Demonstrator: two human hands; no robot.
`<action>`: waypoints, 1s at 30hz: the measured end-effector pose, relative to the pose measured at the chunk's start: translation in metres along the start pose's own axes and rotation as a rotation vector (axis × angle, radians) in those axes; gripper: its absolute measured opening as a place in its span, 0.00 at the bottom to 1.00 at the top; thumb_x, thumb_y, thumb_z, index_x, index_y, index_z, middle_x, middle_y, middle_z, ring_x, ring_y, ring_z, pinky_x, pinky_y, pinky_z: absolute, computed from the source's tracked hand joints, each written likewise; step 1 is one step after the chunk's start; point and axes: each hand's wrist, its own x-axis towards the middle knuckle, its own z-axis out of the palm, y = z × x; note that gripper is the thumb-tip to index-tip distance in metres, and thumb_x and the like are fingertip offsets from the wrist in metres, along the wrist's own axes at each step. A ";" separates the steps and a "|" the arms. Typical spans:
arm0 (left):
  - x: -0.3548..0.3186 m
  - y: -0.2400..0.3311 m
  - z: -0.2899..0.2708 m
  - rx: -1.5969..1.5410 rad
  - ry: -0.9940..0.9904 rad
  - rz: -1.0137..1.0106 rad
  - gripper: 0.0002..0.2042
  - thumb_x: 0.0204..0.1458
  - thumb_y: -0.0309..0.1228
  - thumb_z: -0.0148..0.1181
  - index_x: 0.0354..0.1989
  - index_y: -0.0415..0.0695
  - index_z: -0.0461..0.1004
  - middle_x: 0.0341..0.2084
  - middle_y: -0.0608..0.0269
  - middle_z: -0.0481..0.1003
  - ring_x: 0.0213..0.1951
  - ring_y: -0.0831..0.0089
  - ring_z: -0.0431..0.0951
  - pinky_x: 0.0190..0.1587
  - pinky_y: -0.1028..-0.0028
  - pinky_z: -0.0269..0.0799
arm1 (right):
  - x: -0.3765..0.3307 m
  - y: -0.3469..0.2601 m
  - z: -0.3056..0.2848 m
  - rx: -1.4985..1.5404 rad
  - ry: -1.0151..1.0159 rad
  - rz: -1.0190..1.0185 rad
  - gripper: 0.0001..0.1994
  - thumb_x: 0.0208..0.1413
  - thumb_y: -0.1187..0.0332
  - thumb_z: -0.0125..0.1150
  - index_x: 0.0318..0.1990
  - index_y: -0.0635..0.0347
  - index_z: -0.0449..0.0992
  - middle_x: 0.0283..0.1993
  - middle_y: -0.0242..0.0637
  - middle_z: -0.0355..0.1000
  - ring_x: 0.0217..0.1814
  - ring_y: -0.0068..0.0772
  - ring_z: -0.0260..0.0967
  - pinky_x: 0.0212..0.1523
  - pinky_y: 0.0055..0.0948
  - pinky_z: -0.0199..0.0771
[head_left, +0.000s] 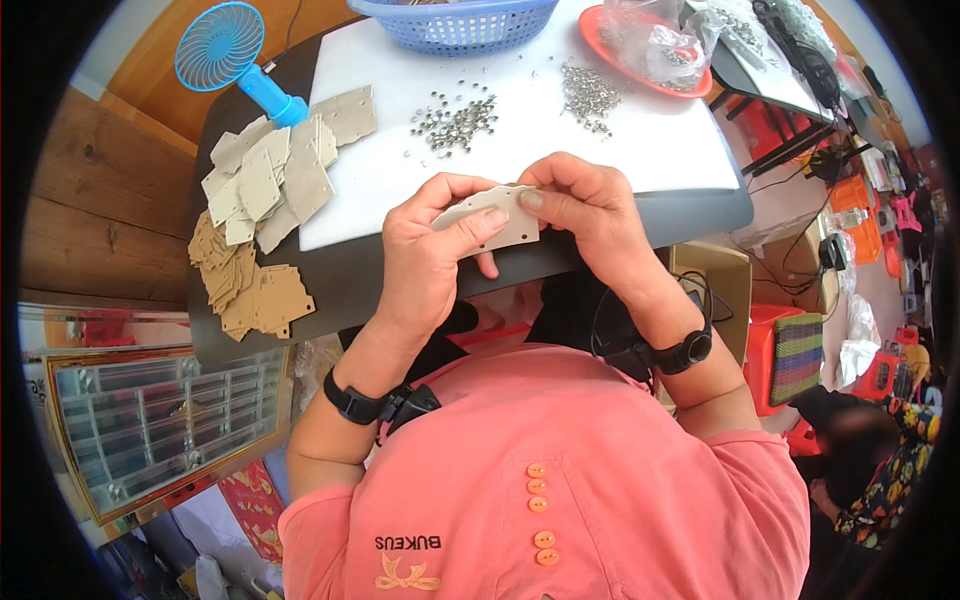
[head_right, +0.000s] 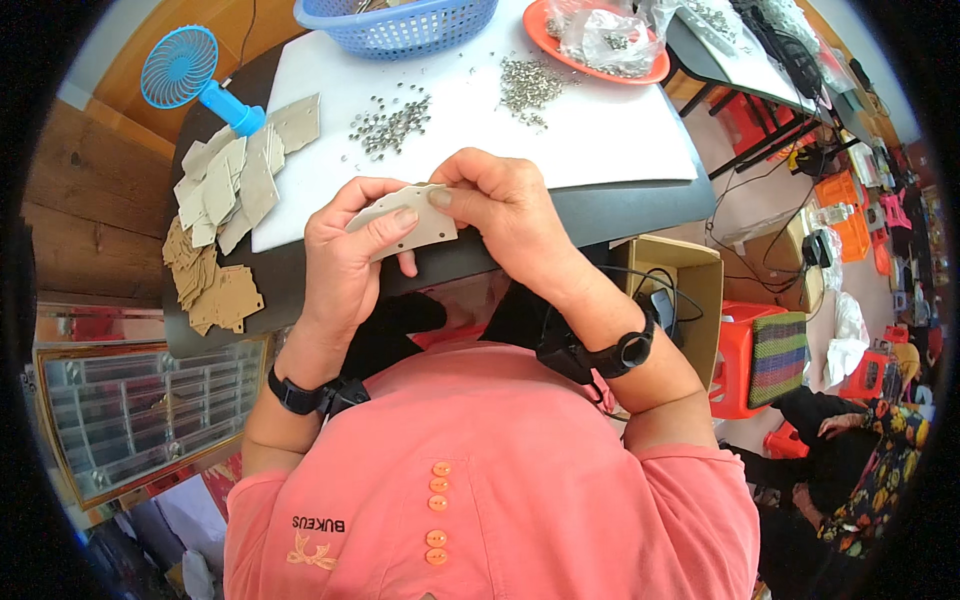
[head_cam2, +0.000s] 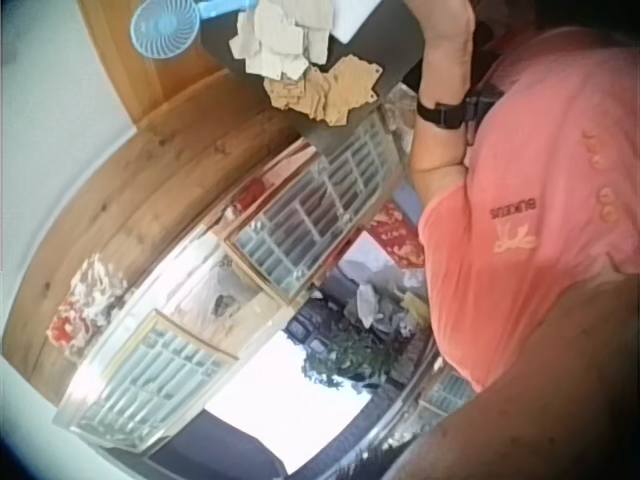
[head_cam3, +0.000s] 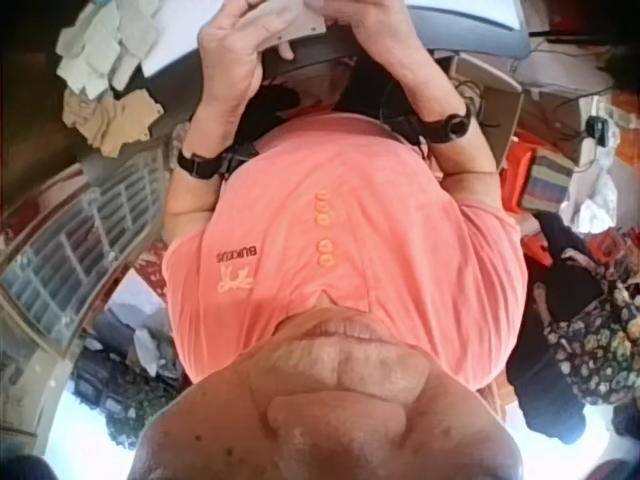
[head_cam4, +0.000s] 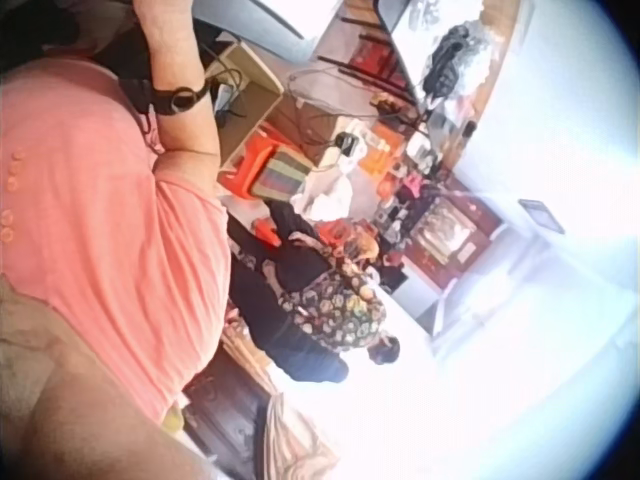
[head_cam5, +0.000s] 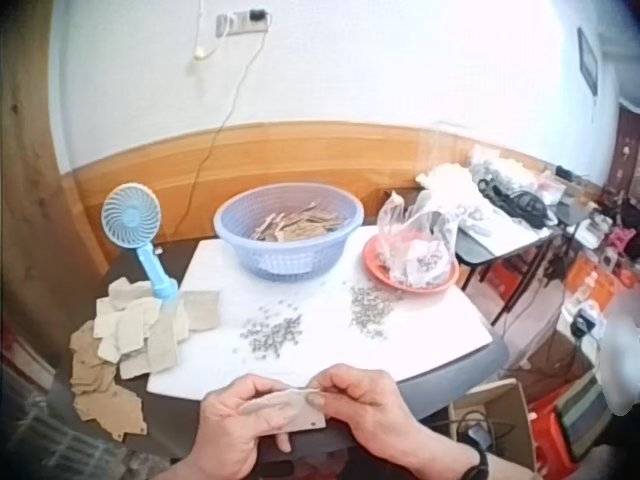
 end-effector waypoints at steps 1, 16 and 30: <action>0.000 0.000 -0.002 0.053 -0.035 0.005 0.08 0.50 0.21 0.65 0.39 0.36 0.78 0.30 0.59 0.79 0.23 0.79 0.74 0.21 0.81 0.68 | 0.000 0.000 0.001 -0.010 0.003 0.001 0.06 0.57 0.74 0.59 0.36 0.69 0.77 0.27 0.33 0.75 0.29 0.19 0.68 0.32 0.22 0.70; 0.007 -0.003 -0.016 0.016 0.055 -0.001 0.07 0.47 0.18 0.67 0.34 0.37 0.78 0.25 0.63 0.78 0.17 0.87 0.66 0.16 0.84 0.57 | 0.107 -0.014 -0.066 -1.251 0.131 -0.211 0.07 0.49 0.66 0.60 0.33 0.47 0.83 0.30 0.39 0.78 0.35 0.47 0.76 0.37 0.43 0.73; 0.005 -0.015 -0.021 0.017 -0.026 0.055 0.08 0.48 0.20 0.67 0.37 0.38 0.76 0.26 0.65 0.77 0.17 0.87 0.65 0.17 0.84 0.58 | 0.148 0.007 -0.057 -1.424 -0.117 -0.258 0.04 0.48 0.67 0.60 0.30 0.51 0.80 0.28 0.40 0.77 0.34 0.47 0.76 0.33 0.43 0.73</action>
